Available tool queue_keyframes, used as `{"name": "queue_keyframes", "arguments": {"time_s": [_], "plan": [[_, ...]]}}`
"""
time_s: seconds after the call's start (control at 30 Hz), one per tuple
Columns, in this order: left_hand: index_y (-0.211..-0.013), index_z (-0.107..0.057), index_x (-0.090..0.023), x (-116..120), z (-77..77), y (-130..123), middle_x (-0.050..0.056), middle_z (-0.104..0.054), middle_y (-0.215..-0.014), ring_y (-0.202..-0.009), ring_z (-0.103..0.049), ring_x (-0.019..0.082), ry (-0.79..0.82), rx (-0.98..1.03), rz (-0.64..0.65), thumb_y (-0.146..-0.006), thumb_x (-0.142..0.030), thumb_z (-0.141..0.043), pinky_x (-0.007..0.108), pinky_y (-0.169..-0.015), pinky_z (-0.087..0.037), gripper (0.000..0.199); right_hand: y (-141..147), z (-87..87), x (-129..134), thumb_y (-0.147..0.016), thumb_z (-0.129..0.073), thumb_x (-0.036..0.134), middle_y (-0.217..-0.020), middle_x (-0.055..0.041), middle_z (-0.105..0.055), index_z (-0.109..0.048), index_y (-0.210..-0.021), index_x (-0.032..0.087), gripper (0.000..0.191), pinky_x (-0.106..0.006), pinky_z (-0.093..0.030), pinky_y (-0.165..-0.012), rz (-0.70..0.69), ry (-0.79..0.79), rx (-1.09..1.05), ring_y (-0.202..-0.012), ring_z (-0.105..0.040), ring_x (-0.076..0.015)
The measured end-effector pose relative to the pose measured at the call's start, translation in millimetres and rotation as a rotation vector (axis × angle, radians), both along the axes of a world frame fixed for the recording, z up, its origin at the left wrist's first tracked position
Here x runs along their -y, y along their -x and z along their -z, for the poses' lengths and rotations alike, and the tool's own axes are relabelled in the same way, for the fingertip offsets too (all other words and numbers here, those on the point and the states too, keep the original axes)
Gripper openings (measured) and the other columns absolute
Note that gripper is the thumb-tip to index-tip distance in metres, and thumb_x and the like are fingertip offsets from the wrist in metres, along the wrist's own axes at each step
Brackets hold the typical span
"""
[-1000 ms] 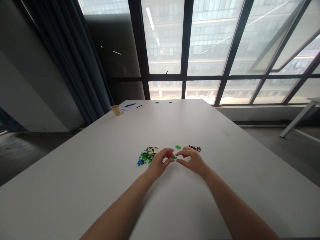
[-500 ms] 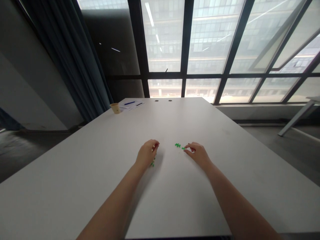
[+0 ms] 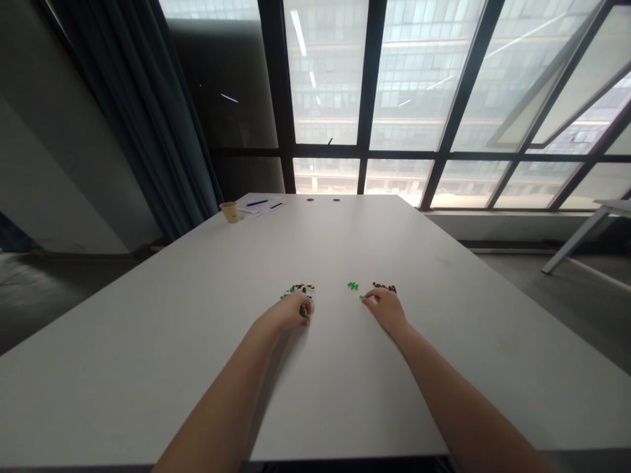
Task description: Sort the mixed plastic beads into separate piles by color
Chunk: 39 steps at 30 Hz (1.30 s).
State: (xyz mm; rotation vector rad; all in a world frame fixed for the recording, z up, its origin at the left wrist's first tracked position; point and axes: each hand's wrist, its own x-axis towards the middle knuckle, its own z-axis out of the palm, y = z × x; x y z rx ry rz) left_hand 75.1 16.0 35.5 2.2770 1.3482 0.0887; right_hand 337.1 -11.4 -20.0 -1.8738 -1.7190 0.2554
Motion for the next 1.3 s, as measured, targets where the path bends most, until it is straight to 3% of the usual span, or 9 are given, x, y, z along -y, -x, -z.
{"name": "queue_keyframes", "arguments": {"time_s": [0.33, 0.53, 0.7, 0.87, 1.07, 1.2, 1.3], "plan": [[-0.063, -0.063, -0.016, -2, 9.1, -6, 0.004, -0.061, -0.068, -0.066, -0.053, 0.015, -0.036, 0.018, 0.006, -0.06, -0.007, -0.051, 0.023, -0.062, -0.039, 0.015, 8, -16.8, -15, -0.074, -0.054, 0.031, -0.079, -0.0061, -0.065, -0.067, -0.08, 0.02, 0.018, -0.028, -0.039, -0.068, 0.059, 0.064, 0.196, -0.075, -0.058, -0.0176], [-0.064, -0.062, -0.014, -6, 15.3, -7, 0.006, -0.059, -0.08, -0.073, -0.053, 0.016, -0.054, 0.033, -0.03, -0.06, -0.009, -0.055, 0.024, -0.066, -0.039, 0.01, 12, -21.5, -30, -0.075, -0.054, 0.032, -0.087, -0.0087, -0.066, -0.068, -0.082, 0.02, 0.019, -0.028, -0.04, -0.067, 0.162, 0.183, 0.242, -0.081, -0.06, -0.02], [-0.062, -0.06, -0.015, -10, 23.0, -8, 0.004, -0.056, -0.08, -0.073, -0.053, 0.016, -0.059, 0.044, -0.056, -0.054, -0.009, -0.061, 0.024, -0.065, -0.038, 0.01, 19, -20.5, -37, -0.075, -0.055, 0.032, -0.088, -0.0086, -0.067, -0.068, -0.082, 0.021, 0.019, -0.027, -0.04, -0.066, 0.135, 0.187, 0.225, -0.082, -0.06, -0.0204], [-0.061, -0.059, -0.016, -11, 26.4, -9, 0.003, -0.056, -0.081, -0.074, -0.052, 0.014, -0.082, 0.071, -0.042, -0.055, -0.002, -0.054, 0.023, -0.068, -0.037, 0.015, 23, -20.2, -37, -0.076, -0.054, 0.029, -0.089, -0.0076, -0.067, -0.068, -0.085, 0.021, 0.018, -0.027, -0.04, -0.068, 0.091, 0.174, 0.209, -0.083, -0.06, -0.0194], [-0.075, -0.061, -0.018, -9, 22.1, -13, 0.004, -0.057, -0.084, -0.08, -0.051, 0.016, -0.234, 0.155, 0.038, -0.061, -0.003, -0.046, 0.024, -0.073, -0.036, 0.025, 17, -17.0, -34, -0.078, -0.05, 0.028, -0.092, -0.0077, -0.067, -0.067, -0.092, 0.021, 0.023, -0.026, -0.04, -0.072, 0.062, 0.152, 0.194, -0.086, -0.059, -0.0179], [-0.076, -0.061, -0.018, -8, 22.9, -15, 0.004, -0.056, -0.086, -0.078, -0.051, 0.015, -0.211, 0.183, 0.042, -0.061, -0.002, -0.046, 0.023, -0.071, -0.037, 0.027, 16, -13.9, -35, -0.08, -0.047, 0.032, -0.09, -0.0086, -0.067, -0.067, -0.091, 0.02, 0.027, -0.027, -0.041, -0.072, 0.054, 0.099, 0.158, -0.084, -0.06, -0.019], [-0.074, -0.061, -0.018, -9, 24.8, -16, 0.003, -0.056, -0.085, -0.077, -0.052, 0.014, -0.194, 0.241, 0.038, -0.059, 0.0, -0.046, 0.023, -0.071, -0.037, 0.028, 19, -12.1, -38, -0.08, -0.045, 0.026, -0.091, -0.0086, -0.067, -0.067, -0.09, 0.019, 0.026, -0.027, -0.041, -0.072, 0.043, 0.069, 0.131, -0.084, -0.059, -0.0183]]}}
